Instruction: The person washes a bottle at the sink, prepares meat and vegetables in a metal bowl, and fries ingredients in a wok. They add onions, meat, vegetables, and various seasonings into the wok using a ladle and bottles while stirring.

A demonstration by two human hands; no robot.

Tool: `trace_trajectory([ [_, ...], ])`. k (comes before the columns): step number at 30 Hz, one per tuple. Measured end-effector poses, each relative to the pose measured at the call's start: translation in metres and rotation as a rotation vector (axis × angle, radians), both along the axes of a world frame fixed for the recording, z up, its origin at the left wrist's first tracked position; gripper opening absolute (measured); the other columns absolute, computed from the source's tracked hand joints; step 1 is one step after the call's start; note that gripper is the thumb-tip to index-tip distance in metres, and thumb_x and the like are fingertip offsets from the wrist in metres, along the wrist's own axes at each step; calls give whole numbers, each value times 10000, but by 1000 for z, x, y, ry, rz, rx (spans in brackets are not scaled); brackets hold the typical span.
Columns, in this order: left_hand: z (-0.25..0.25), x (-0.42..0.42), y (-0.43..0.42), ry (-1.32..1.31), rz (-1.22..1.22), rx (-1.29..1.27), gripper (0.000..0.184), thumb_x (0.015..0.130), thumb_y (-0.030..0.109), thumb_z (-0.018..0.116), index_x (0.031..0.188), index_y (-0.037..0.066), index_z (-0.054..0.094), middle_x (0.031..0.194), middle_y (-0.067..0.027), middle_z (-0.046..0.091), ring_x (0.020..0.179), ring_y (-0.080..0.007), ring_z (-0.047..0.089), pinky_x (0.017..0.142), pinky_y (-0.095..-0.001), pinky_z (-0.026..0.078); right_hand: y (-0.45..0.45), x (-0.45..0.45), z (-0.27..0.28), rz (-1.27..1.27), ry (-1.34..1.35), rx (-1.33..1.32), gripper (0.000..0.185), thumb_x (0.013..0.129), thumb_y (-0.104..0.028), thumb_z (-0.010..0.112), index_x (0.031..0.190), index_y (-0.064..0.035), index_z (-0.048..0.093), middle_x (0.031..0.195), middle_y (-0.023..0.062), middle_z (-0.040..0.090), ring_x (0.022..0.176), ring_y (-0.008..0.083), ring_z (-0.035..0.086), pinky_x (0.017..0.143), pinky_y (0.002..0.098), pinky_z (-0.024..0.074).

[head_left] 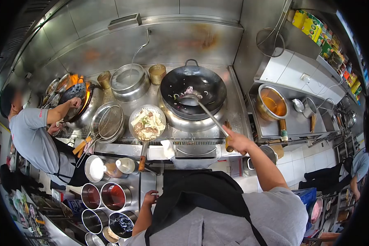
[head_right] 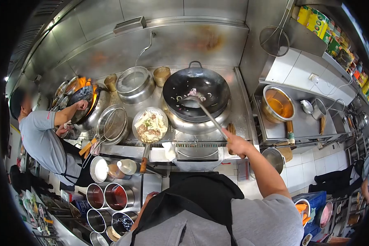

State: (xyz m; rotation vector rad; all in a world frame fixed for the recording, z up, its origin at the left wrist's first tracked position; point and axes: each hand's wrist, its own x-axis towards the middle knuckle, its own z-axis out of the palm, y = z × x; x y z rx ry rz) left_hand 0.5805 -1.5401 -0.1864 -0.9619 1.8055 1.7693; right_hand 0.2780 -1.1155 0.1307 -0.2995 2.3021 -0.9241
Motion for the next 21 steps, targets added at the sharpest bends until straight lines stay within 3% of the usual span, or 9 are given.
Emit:
trace_trajectory([
  [2,-9,-1,-4,27,-87,-8,321,831,-17,571,1101,146,632,812,-49,666,622,-143,610,484,-310,457,1,-26,-8,-155,22,127,796,852,-36,475,1526,-320,163,682,54,474,475,137,453,419,311,412],
  [6,-17,-4,-17,-60,-76,74,337,827,-18,569,1115,148,623,839,-46,673,636,-157,622,501,-347,468,9,-86,-43,-265,127,-121,823,814,-7,532,1531,-161,156,818,87,552,503,157,508,440,323,438],
  [7,-12,-3,-18,-37,-82,57,351,826,-20,554,1126,149,619,866,-48,679,654,-164,632,520,-365,475,6,-96,-66,-268,125,-122,823,814,-7,532,1531,-161,156,818,87,552,503,157,508,440,323,438],
  [8,-7,-3,-17,-13,-88,41,365,824,-21,538,1137,150,614,894,-50,684,672,-171,642,540,-382,481,1,-110,-96,-243,343,-102,826,805,5,538,1527,-130,160,858,97,574,516,161,521,450,325,449],
  [10,1,-4,-15,-54,-118,-33,368,825,-17,530,1140,154,614,911,-50,688,690,-174,649,555,-383,484,-23,-118,-127,-417,392,-206,822,796,29,538,1524,-111,181,995,143,608,545,173,548,481,333,479],
  [13,5,-1,-10,-119,-130,-111,373,827,-14,523,1142,164,613,930,-52,694,718,-178,661,577,-380,488,-51,-82,-76,-456,191,-242,809,811,35,532,1525,-126,189,968,140,596,533,155,531,469,318,466],
  [15,5,-2,-11,-137,-152,-134,392,821,-32,502,1134,176,613,924,-55,698,745,-178,669,578,-372,487,-48,-70,-62,-318,19,-285,794,826,38,507,1528,-154,190,905,107,579,514,131,503,458,298,448],
  [18,1,2,-6,-144,-31,-52,412,807,-49,472,1128,168,612,912,-63,696,757,-177,667,578,-364,484,-42,-33,-35,-154,53,-250,770,844,35,486,1527,-177,203,809,67,545,492,110,473,453,279,431],
  [21,39,3,16,-193,39,-49,438,791,-74,437,1128,149,605,871,-74,686,727,-179,656,546,-345,475,-30,-38,-25,-73,11,-217,772,837,35,485,1526,-178,210,774,54,527,478,113,468,457,279,426],
])
